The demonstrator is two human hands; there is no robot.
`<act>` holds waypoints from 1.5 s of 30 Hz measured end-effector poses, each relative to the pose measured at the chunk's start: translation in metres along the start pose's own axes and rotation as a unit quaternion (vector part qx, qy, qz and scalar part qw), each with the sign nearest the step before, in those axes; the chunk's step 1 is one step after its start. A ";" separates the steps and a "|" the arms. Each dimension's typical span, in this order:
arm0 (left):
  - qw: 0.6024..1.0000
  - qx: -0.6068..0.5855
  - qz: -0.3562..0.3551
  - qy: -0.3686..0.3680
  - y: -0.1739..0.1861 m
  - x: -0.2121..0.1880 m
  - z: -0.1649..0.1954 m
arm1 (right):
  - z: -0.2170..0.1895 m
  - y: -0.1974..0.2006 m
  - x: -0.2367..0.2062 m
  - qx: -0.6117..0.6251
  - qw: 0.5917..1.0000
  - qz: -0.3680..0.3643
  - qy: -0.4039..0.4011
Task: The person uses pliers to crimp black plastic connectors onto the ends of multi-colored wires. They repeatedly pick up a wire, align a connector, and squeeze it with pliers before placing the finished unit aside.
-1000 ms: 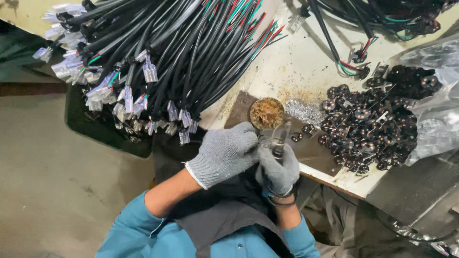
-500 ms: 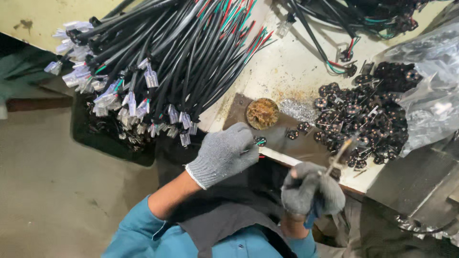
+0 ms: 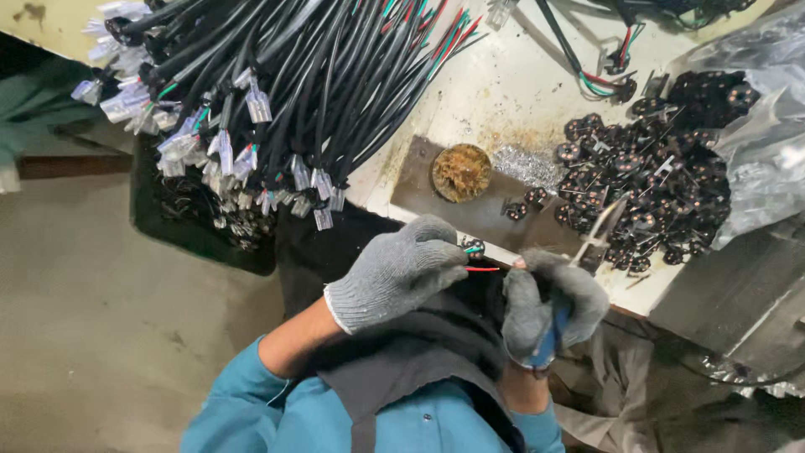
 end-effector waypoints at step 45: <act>0.998 -0.044 0.038 -0.010 -0.024 -0.007 -0.015 | 0.003 -0.019 0.024 -0.097 0.993 -0.059 -0.010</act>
Point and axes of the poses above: each hand's wrist, its own x-axis towards the middle knuckle, its own y-axis out of the back of the hand, z = x × y, the point moved 1 cm from there along x, towards the middle knuckle, and after that the axes turned 6 degrees about x, right-handed, at the moved point
